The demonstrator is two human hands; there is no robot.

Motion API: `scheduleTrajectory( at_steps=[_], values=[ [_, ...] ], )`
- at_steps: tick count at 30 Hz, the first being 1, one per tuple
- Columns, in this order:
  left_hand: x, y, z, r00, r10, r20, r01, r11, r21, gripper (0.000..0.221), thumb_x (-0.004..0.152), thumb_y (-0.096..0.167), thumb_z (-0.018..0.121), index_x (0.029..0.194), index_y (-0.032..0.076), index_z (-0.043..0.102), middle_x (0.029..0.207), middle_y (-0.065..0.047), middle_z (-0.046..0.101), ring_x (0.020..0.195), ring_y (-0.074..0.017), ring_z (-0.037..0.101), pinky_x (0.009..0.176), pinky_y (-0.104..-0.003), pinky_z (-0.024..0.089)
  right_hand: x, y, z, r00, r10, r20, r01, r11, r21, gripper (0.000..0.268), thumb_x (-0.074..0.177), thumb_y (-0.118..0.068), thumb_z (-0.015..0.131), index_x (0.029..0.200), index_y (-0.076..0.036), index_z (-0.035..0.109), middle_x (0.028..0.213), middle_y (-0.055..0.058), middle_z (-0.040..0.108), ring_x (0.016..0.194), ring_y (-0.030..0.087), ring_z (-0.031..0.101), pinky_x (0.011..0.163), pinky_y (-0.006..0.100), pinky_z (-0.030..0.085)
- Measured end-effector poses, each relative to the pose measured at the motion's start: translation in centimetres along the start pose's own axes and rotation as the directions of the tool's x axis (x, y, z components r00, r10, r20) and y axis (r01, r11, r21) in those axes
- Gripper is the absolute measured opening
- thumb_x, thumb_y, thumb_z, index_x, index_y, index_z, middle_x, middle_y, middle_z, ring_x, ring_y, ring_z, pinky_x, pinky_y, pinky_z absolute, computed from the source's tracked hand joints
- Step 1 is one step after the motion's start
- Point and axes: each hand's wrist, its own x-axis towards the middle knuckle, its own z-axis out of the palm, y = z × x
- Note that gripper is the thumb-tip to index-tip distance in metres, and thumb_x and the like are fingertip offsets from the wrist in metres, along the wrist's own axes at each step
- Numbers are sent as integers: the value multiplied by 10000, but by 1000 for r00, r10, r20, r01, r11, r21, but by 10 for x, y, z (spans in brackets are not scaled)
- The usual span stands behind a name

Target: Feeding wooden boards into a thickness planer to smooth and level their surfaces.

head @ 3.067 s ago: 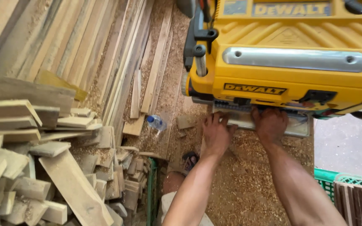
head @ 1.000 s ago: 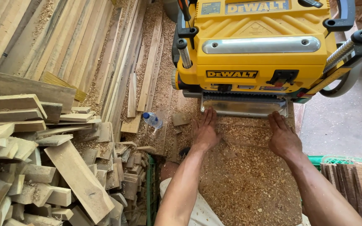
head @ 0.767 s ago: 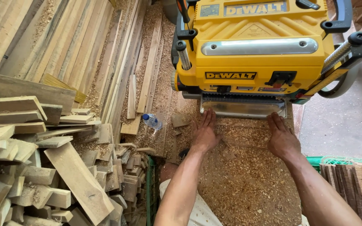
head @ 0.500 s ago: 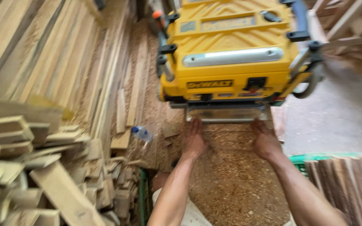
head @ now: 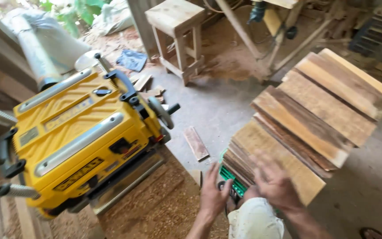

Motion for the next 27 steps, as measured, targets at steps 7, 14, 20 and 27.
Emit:
scheduleTrajectory(
  at_steps=[7, 14, 20, 27],
  values=[
    [28, 174, 74, 890, -136, 435, 224, 962, -158, 668, 899, 341, 659, 1510, 171, 451, 1508, -108, 516, 1340, -235, 533, 1111, -467, 478, 20, 103, -131, 919, 389, 68, -307, 812, -496, 902, 806, -519, 676, 1555, -99, 401, 1690, 259, 239, 1544, 416, 211, 1220, 596, 252],
    [34, 201, 130, 926, -123, 358, 220, 945, -243, 884, 857, 454, 629, 1593, 92, 300, 1540, -119, 423, 1400, -273, 450, 1166, -438, 363, 17, 125, -140, 769, 612, 185, -493, 751, -438, 1028, 697, -582, 759, 1607, -305, 369, 1642, 142, 328, 1482, 392, 309, 1136, 620, 364],
    [20, 195, 123, 940, -138, 311, 326, 623, -711, 784, 834, 428, 723, 1477, 105, 413, 1427, -85, 570, 1289, -197, 593, 1090, -341, 511, 27, 56, -146, 663, 729, 172, -554, 631, -543, 1012, 694, -679, 651, 1606, -341, 369, 1605, 117, 399, 1378, 442, 439, 1126, 570, 373],
    [4, 228, 69, 822, -173, 543, 515, 632, -579, 821, 797, 502, 649, 1500, 168, 388, 1482, -120, 542, 1338, -284, 537, 1118, -469, 486, 28, 19, -153, 344, 833, 433, -883, 130, 452, 391, 1112, -151, 468, 1268, 149, 664, 1174, 318, 721, 1028, 387, 645, 910, 473, 480]
  ],
)
